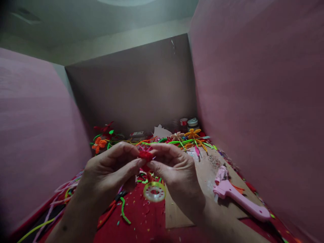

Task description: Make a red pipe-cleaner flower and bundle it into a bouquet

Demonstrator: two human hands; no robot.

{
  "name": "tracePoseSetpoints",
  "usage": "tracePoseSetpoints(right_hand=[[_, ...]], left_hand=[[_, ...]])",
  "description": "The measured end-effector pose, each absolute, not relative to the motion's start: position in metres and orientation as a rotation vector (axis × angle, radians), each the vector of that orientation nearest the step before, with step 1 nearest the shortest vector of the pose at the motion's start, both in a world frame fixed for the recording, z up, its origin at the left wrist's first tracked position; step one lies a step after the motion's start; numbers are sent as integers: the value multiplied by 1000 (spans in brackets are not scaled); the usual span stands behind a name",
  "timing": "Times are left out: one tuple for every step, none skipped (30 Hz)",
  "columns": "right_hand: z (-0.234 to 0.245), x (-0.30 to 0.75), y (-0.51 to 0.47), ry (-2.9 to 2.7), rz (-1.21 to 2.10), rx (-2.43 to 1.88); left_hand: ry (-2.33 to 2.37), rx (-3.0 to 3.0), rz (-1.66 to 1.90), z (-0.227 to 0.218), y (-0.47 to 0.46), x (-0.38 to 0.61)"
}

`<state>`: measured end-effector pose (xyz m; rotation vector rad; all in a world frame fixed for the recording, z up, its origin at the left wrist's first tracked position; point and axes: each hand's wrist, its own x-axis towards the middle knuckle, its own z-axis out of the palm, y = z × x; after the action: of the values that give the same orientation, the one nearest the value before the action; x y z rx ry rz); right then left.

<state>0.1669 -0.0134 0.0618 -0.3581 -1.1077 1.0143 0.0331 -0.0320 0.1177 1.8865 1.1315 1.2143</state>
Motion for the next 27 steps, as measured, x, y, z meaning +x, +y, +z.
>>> tracePoseSetpoints(right_hand=[[63, 167, -12, -1080, 1037, -348], [64, 167, -12, -1071, 1039, -345], [65, 168, -12, -1081, 1023, -352], [65, 168, -12, -1111, 990, -363], [65, 169, -13, -1146, 937, -372], [65, 169, -15, -1181, 869, -382], [64, 169, -16, -1211, 795, -389], [62, 170, -17, -1232, 724, -396], [60, 170, -18, -1244, 660, -407], [57, 170, -19, -1253, 601, -423], [55, 171, -19, -1261, 544, -446], [52, 171, -20, -1274, 489, -475], [50, 172, -20, -1286, 434, -506], [48, 173, -20, -1298, 380, -533], [47, 173, -21, -1311, 332, -549], [46, 174, -21, -1323, 291, -554], [45, 174, -22, -1333, 254, -552], [44, 175, -22, -1343, 220, -548], [43, 175, -22, -1353, 194, -546], [43, 175, -22, -1363, 167, -541], [42, 175, -22, -1368, 139, -533], [41, 175, -21, -1370, 109, -519], [41, 175, -21, -1370, 79, -503], [40, 175, -20, -1371, 48, -488], [40, 175, -20, -1370, 15, -478], [40, 175, -20, -1373, -12, -475], [40, 175, -21, -1379, -32, -473]], left_hand=[[1124, 1897, 1220, 118, -32, 34], [1114, 1923, 1231, 117, -31, 34], [1105, 1956, 1248, 117, -31, 33], [1095, 1997, 1265, 117, -32, 33], [1084, 2041, 1271, 117, -32, 32], [1072, 2088, 1267, 117, -33, 31], [1059, 2138, 1253, 117, -35, 30], [1047, 2185, 1237, 118, -36, 29], [1038, 2228, 1223, 119, -38, 28], [1033, 2266, 1215, 120, -40, 27], [1026, 2299, 1204, 121, -42, 27], [1018, 2327, 1197, 121, -43, 27], [1010, 2353, 1188, 122, -44, 26], [1006, 2380, 1182, 122, -45, 27], [1005, 2407, 1175, 122, -45, 27], [1013, 2431, 1177, 122, -45, 27], [1029, 2451, 1191, 122, -44, 28], [1045, 2470, 1205, 121, -44, 28], [1058, 2487, 1215, 120, -43, 28], [1056, 2501, 1237, 119, -42, 28], [1031, 2518, 1261, 117, -41, 28], [992, 2534, 1291, 115, -40, 27], [946, 2548, 1323, 113, -39, 27], [902, 2557, 1357, 111, -38, 26], [866, 2565, 1389, 109, -38, 26], [840, 2575, 1402, 108, -37, 25], [824, 2588, 1407, 107, -37, 24]])
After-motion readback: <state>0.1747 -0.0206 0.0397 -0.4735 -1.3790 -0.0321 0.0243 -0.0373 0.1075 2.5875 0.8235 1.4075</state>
